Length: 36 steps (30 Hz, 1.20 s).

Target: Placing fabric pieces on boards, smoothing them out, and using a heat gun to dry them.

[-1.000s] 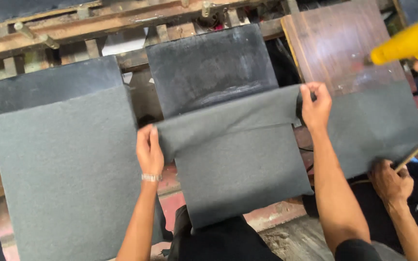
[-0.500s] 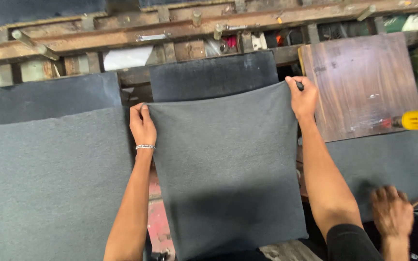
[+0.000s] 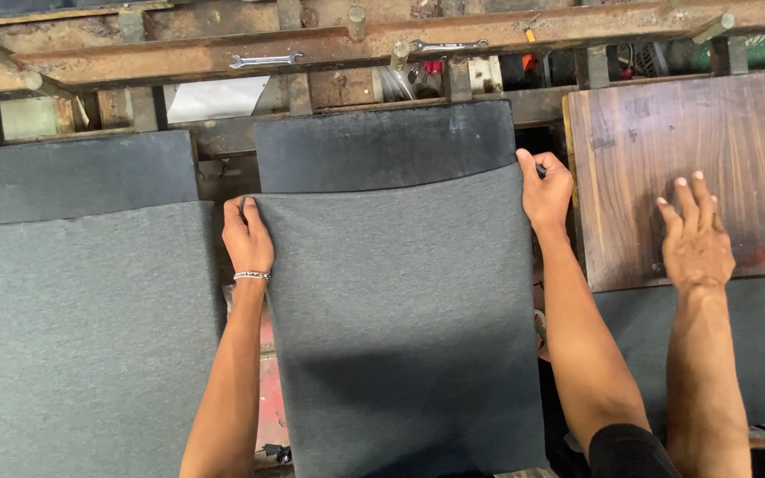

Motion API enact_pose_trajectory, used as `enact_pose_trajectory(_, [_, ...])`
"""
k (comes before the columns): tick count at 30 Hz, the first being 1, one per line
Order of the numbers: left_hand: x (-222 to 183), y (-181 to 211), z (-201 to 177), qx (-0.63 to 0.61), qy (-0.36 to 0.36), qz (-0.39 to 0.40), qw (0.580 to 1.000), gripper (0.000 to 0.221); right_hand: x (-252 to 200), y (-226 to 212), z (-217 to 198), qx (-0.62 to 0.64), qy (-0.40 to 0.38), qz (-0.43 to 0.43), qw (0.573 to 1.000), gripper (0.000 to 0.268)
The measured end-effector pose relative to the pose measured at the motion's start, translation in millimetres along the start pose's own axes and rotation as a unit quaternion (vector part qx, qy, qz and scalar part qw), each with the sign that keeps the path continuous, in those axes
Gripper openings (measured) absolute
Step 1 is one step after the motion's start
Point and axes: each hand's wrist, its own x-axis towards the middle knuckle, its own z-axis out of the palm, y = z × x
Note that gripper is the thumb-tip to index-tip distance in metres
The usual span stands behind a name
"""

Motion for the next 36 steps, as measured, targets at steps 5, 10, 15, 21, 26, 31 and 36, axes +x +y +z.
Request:
enact_pose_trajectory(5, [7.7, 13.3, -0.3, -0.002, 0.005, 0.015, 1.0, 0.023, 10.4, 12.8, 4.1, 0.004, 0.002, -0.004, 1.0, 0.041])
enact_pose_trajectory(10, [11.6, 8.7, -0.2, -0.042, -0.006, 0.005, 0.999, 0.024, 13.8, 30.8, 11.4, 0.018, -0.015, 0.037, 0.999, 0.045])
enact_pose_trajectory(15, [18.0, -9.5, 9.0, -0.097, -0.037, -0.047, 0.993, 0.023, 16.3, 48.3, 29.6, 0.124, -0.071, 0.163, 0.976, 0.051])
enact_pose_trajectory(21, [18.3, 1.8, -4.0, -0.09, -0.073, -0.102, 0.988, 0.031, 12.5, 13.4, 13.4, 0.071, -0.101, 0.2, 0.972, 0.062])
enact_pose_trajectory(26, [-73.3, 84.5, -50.1, 0.014, 0.009, 0.067, 0.998, 0.06, -61.1, -109.2, -21.6, -0.086, -0.059, 0.076, 0.992, 0.057])
enact_pose_trajectory(31, [-202.7, 89.8, -38.3, 0.145, -0.124, 0.191, 0.963, 0.08, -213.2, -161.4, 0.9, -0.277, -0.104, 0.024, 0.955, 0.093])
enact_pose_trajectory(36, [-215.2, 91.4, -16.3, 0.343, -0.067, 0.292, 0.89, 0.088, -248.1, -141.7, 32.1, -0.383, -0.112, 0.036, 0.916, 0.108])
